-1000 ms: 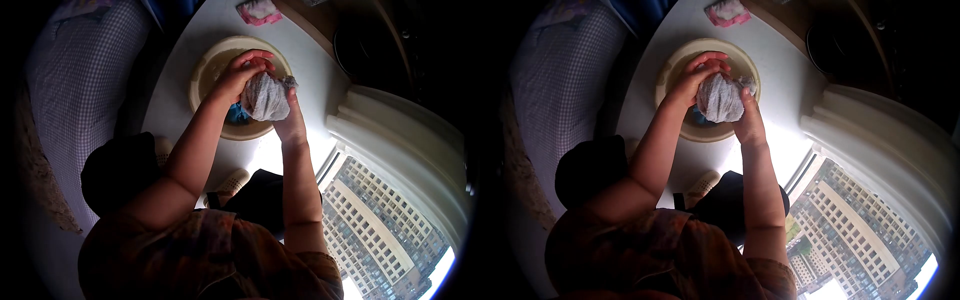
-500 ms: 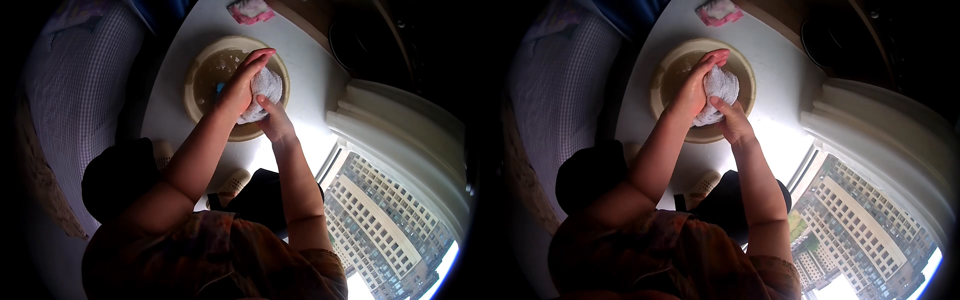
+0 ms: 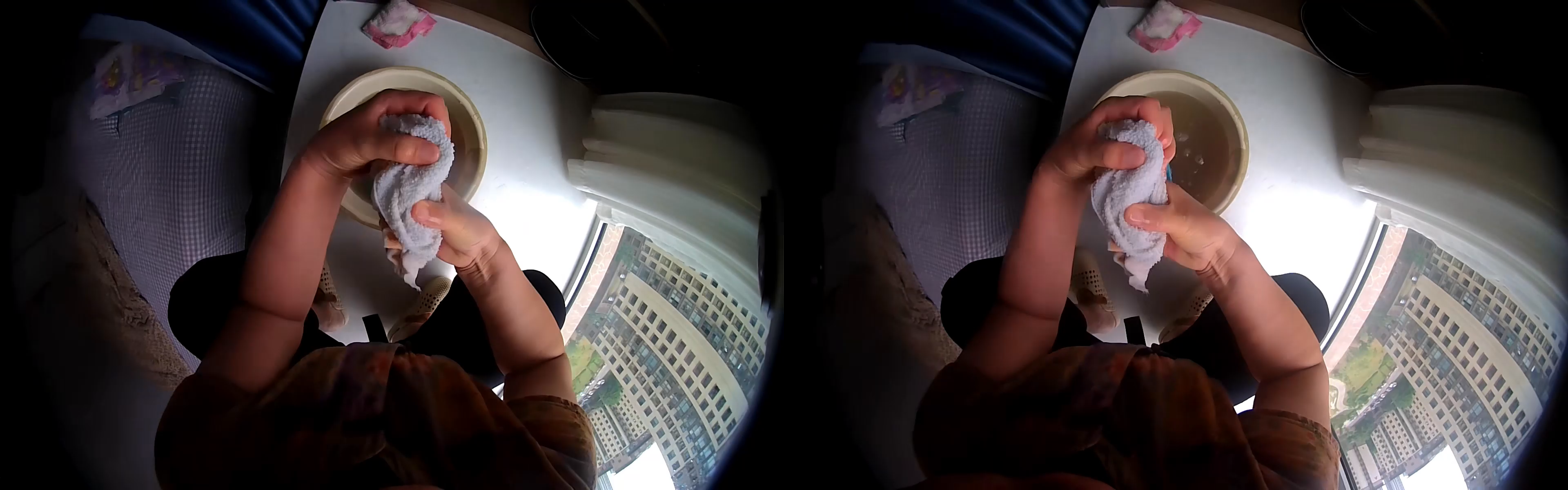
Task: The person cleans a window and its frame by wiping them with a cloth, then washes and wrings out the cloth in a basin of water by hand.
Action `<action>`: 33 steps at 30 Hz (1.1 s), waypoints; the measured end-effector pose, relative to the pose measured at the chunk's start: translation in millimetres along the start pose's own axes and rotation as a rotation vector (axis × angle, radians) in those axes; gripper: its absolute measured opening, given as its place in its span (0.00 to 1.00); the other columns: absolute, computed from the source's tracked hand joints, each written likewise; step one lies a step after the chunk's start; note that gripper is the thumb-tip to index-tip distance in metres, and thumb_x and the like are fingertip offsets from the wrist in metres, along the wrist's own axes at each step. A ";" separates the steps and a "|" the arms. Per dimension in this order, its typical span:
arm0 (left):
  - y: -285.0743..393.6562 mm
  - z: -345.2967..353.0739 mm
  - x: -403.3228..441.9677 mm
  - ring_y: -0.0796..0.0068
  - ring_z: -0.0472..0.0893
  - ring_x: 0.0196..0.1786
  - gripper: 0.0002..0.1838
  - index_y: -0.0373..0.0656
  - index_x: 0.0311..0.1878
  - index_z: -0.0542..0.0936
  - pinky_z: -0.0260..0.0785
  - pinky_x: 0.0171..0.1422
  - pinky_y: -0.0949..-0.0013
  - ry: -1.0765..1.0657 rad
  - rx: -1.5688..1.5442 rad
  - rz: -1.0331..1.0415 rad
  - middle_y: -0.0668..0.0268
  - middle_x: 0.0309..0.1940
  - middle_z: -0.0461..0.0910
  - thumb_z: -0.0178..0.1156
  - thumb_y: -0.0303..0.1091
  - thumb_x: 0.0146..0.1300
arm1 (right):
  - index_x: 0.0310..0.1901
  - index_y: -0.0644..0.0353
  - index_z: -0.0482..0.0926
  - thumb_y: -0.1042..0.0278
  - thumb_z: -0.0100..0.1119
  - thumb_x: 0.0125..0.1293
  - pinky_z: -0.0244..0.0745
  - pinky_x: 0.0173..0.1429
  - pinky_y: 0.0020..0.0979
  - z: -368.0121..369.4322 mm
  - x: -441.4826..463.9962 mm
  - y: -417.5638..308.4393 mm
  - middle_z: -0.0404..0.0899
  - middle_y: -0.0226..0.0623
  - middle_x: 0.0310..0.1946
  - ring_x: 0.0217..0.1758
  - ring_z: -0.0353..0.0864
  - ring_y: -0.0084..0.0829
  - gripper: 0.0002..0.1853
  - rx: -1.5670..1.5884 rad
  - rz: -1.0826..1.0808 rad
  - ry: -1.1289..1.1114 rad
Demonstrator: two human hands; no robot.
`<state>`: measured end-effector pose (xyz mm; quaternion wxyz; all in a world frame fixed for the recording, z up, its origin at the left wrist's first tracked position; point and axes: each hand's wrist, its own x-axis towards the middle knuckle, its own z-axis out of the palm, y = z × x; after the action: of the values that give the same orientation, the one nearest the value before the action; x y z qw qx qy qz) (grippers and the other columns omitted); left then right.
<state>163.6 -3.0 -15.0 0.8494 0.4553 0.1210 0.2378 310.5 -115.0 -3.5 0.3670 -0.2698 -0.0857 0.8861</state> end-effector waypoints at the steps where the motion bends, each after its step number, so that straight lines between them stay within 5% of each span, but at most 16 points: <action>1: 4.6 4.6 2.1 0.78 0.77 0.39 0.18 0.42 0.38 0.77 0.70 0.44 0.73 0.101 0.105 -0.144 0.68 0.32 0.77 0.71 0.40 0.49 | 0.55 0.62 0.71 0.57 0.73 0.54 0.80 0.42 0.33 0.6 -1.1 -9.3 0.78 0.37 0.43 0.43 0.80 0.32 0.30 -0.184 0.084 0.054; 3: 3.6 7.8 9.7 0.81 0.76 0.36 0.14 0.42 0.35 0.76 0.68 0.40 0.76 0.144 0.229 -0.244 0.71 0.29 0.76 0.69 0.35 0.47 | 0.53 0.61 0.71 0.64 0.69 0.56 0.79 0.37 0.32 -2.1 12.6 -3.9 0.78 0.34 0.38 0.36 0.81 0.28 0.25 -0.221 -0.023 0.157; 6: -23.0 4.0 13.1 0.79 0.76 0.34 0.13 0.40 0.33 0.76 0.68 0.39 0.74 0.303 0.652 -0.401 0.67 0.27 0.77 0.68 0.31 0.44 | 0.53 0.58 0.71 0.65 0.69 0.55 0.79 0.39 0.31 -23.7 33.2 9.8 0.78 0.32 0.38 0.40 0.81 0.27 0.24 -0.205 -0.016 0.145; 9: -61.9 -5.2 13.5 0.72 0.77 0.33 0.10 0.39 0.31 0.75 0.69 0.37 0.67 0.448 1.010 -0.439 0.63 0.28 0.76 0.65 0.28 0.46 | 0.55 0.58 0.71 0.62 0.67 0.57 0.79 0.41 0.33 -58.9 65.6 33.5 0.80 0.36 0.40 0.43 0.82 0.29 0.25 -0.403 0.005 0.397; 11: -95.1 -18.1 9.4 0.57 0.79 0.35 0.11 0.37 0.31 0.75 0.72 0.42 0.60 0.645 1.312 -0.206 0.56 0.29 0.78 0.65 0.29 0.45 | 0.59 0.61 0.69 0.57 0.66 0.59 0.77 0.44 0.35 -94.8 95.5 53.9 0.81 0.44 0.43 0.45 0.83 0.32 0.29 -1.418 -0.258 0.455; 13: -106.9 -27.3 9.1 0.50 0.79 0.38 0.13 0.39 0.33 0.73 0.72 0.45 0.56 0.689 1.400 -0.210 0.55 0.32 0.79 0.65 0.30 0.46 | 0.62 0.64 0.65 0.55 0.62 0.61 0.76 0.48 0.37 -101.4 98.6 65.5 0.81 0.48 0.45 0.46 0.83 0.36 0.32 -1.309 -0.335 0.526; 15: -105.8 -33.2 8.1 0.51 0.79 0.39 0.15 0.41 0.37 0.72 0.72 0.45 0.57 0.895 1.237 -0.290 0.55 0.34 0.79 0.65 0.31 0.47 | 0.62 0.64 0.65 0.55 0.58 0.62 0.75 0.50 0.37 -83.3 87.3 55.4 0.81 0.44 0.46 0.49 0.82 0.36 0.30 -1.024 -0.113 0.619; 17: -92.8 -36.1 6.0 0.53 0.80 0.40 0.17 0.44 0.41 0.71 0.72 0.46 0.58 0.906 1.193 -0.360 0.56 0.35 0.80 0.66 0.32 0.49 | 0.60 0.62 0.67 0.58 0.57 0.62 0.76 0.49 0.36 -87.0 77.0 43.5 0.80 0.41 0.46 0.48 0.82 0.36 0.27 -0.746 -0.189 0.426; 19: -78.7 -34.1 10.2 0.56 0.80 0.41 0.18 0.44 0.42 0.71 0.72 0.47 0.60 0.848 1.079 -0.315 0.56 0.36 0.80 0.67 0.34 0.50 | 0.59 0.60 0.68 0.64 0.61 0.60 0.78 0.45 0.32 -73.1 50.0 12.0 0.79 0.40 0.46 0.45 0.82 0.33 0.26 -0.036 -0.039 0.018; 22: -22.3 17.9 23.7 0.61 0.73 0.60 0.32 0.45 0.63 0.69 0.67 0.61 0.64 0.572 0.579 -0.417 0.52 0.55 0.73 0.68 0.45 0.59 | 0.58 0.61 0.69 0.66 0.62 0.60 0.80 0.41 0.27 -43.0 26.4 -10.7 0.79 0.40 0.46 0.43 0.83 0.29 0.25 -0.136 -0.011 0.095; 23: 3.5 15.0 21.8 0.62 0.68 0.64 0.40 0.46 0.72 0.61 0.63 0.67 0.62 0.349 0.375 -0.340 0.51 0.64 0.65 0.62 0.56 0.63 | 0.58 0.62 0.70 0.66 0.62 0.61 0.80 0.40 0.26 -36.3 22.5 -14.7 0.80 0.39 0.46 0.42 0.83 0.28 0.24 -0.249 -0.060 0.135; 25: 35.2 2.9 17.4 0.52 0.61 0.72 0.51 0.48 0.75 0.54 0.58 0.72 0.53 0.212 0.124 -0.202 0.44 0.71 0.56 0.56 0.70 0.58 | 0.57 0.63 0.70 0.62 0.64 0.61 0.81 0.37 0.27 -29.7 19.5 -15.4 0.80 0.40 0.44 0.40 0.84 0.29 0.25 -0.201 -0.123 0.051; 27: 20.0 12.8 17.0 0.47 0.58 0.73 0.54 0.50 0.76 0.52 0.56 0.72 0.45 0.190 0.003 -0.124 0.43 0.73 0.51 0.54 0.74 0.55 | 0.57 0.62 0.71 0.58 0.67 0.58 0.77 0.32 0.25 -14.9 5.1 -17.7 0.79 0.38 0.41 0.33 0.80 0.24 0.29 0.024 0.073 -0.128; 29: -11.2 22.9 29.8 0.41 0.50 0.76 0.59 0.54 0.78 0.45 0.53 0.71 0.34 -0.009 -0.213 -0.070 0.42 0.75 0.47 0.46 0.83 0.50 | 0.55 0.68 0.68 0.57 0.67 0.54 0.62 0.21 0.23 1.8 8.5 6.1 0.74 0.49 0.36 0.22 0.66 0.27 0.31 0.447 0.146 -0.455; 31: -15.6 50.8 50.8 0.38 0.51 0.75 0.51 0.61 0.76 0.53 0.50 0.68 0.25 -0.413 -0.572 0.198 0.47 0.76 0.45 0.53 0.76 0.54 | 0.55 0.69 0.67 0.57 0.68 0.53 0.64 0.21 0.23 24.6 4.8 19.4 0.73 0.49 0.35 0.22 0.68 0.29 0.33 0.722 0.108 -0.702; 33: -10.7 64.0 58.3 0.38 0.53 0.74 0.43 0.62 0.71 0.62 0.53 0.67 0.25 -0.578 -0.708 0.405 0.50 0.74 0.51 0.58 0.70 0.56 | 0.55 0.68 0.67 0.53 0.69 0.53 0.64 0.21 0.23 34.5 -5.0 20.2 0.73 0.48 0.35 0.22 0.69 0.29 0.35 0.676 0.068 -0.669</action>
<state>243.8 -23.9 12.4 0.8874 0.2004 -0.2984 0.2888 282.6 -131.3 20.5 0.3575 0.1620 0.1029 0.9140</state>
